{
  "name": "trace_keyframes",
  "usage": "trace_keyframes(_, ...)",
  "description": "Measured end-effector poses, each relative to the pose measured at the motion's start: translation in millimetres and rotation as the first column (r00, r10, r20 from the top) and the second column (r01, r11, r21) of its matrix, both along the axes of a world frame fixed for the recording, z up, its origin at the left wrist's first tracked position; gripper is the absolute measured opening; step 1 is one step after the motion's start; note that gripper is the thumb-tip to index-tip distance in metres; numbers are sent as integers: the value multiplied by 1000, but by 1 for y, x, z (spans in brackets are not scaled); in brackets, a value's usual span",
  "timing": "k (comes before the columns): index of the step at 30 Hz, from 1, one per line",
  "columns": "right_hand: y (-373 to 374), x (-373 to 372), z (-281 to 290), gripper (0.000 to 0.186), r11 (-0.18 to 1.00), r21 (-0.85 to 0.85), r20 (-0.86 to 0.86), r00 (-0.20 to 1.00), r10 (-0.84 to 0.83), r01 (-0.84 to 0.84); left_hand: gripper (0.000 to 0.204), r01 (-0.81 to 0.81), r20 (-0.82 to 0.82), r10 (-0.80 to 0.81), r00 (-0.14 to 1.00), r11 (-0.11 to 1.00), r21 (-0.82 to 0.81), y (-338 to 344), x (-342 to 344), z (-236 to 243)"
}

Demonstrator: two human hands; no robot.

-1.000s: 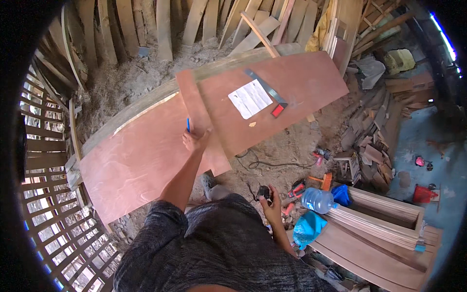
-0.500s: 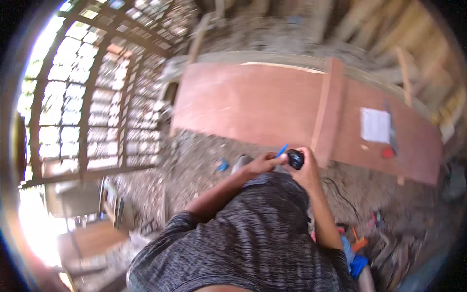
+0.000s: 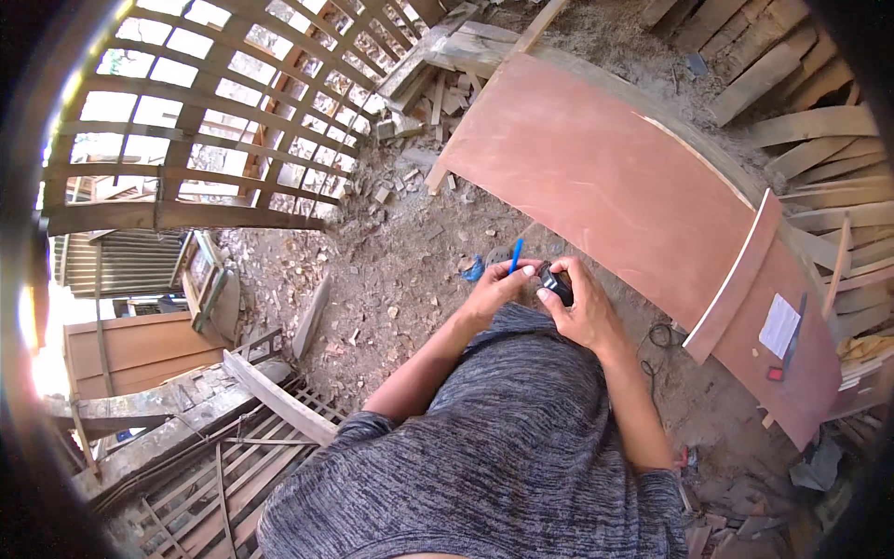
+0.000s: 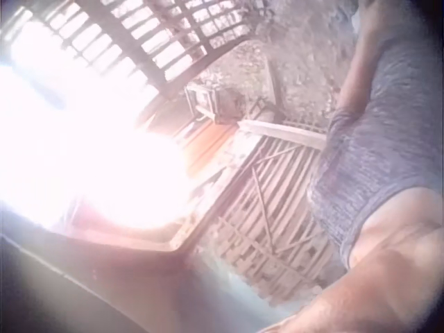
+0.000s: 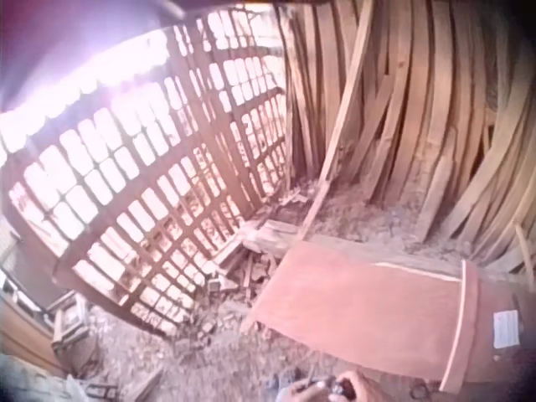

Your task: The person traces along a curved wooden strip onto a wooden board using a pen. The person then measures dimensions across the board with a tape measure, marks points with the pen, and aligns another wooden strip onto the board to draw additional lines.

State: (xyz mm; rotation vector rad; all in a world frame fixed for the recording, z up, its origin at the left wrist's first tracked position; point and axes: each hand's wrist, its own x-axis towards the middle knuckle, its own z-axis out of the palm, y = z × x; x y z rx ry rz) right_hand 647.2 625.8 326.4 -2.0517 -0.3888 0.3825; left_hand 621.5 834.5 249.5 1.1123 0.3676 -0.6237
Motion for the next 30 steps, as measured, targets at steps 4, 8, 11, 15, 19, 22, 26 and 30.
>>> trace_keyframes(4,56,11,-8,50,999,-49,-31,999,21,-22,40,198,117,-193,974,980,-30,64,18,-7)
trace_keyframes(8,96,19,-10,56,989,-135,-75,996,49,-59,40,296,112,-290,950,954,-41,101,26,-35)
trace_keyframes(11,113,28,-14,63,983,-138,-169,981,98,-122,27,332,112,-327,938,943,-25,124,34,-44)
trace_keyframes(15,80,39,-18,69,939,-340,-283,957,-58,-44,18,-54,-8,55,998,994,95,180,58,-69)
trace_keyframes(19,-4,39,-62,61,881,-471,-143,981,-130,48,24,-345,-81,389,918,881,324,255,109,-124)
trace_keyframes(22,-22,48,-97,53,857,-511,-130,980,-153,66,31,-387,18,409,912,846,368,246,157,-170)
trace_keyframes(26,-27,70,-146,43,860,-490,-93,972,-216,144,37,-586,112,594,796,712,388,212,188,-205)
trace_keyframes(30,-33,75,-163,32,838,-515,-35,973,-229,179,34,-686,118,707,697,612,393,183,199,-202)
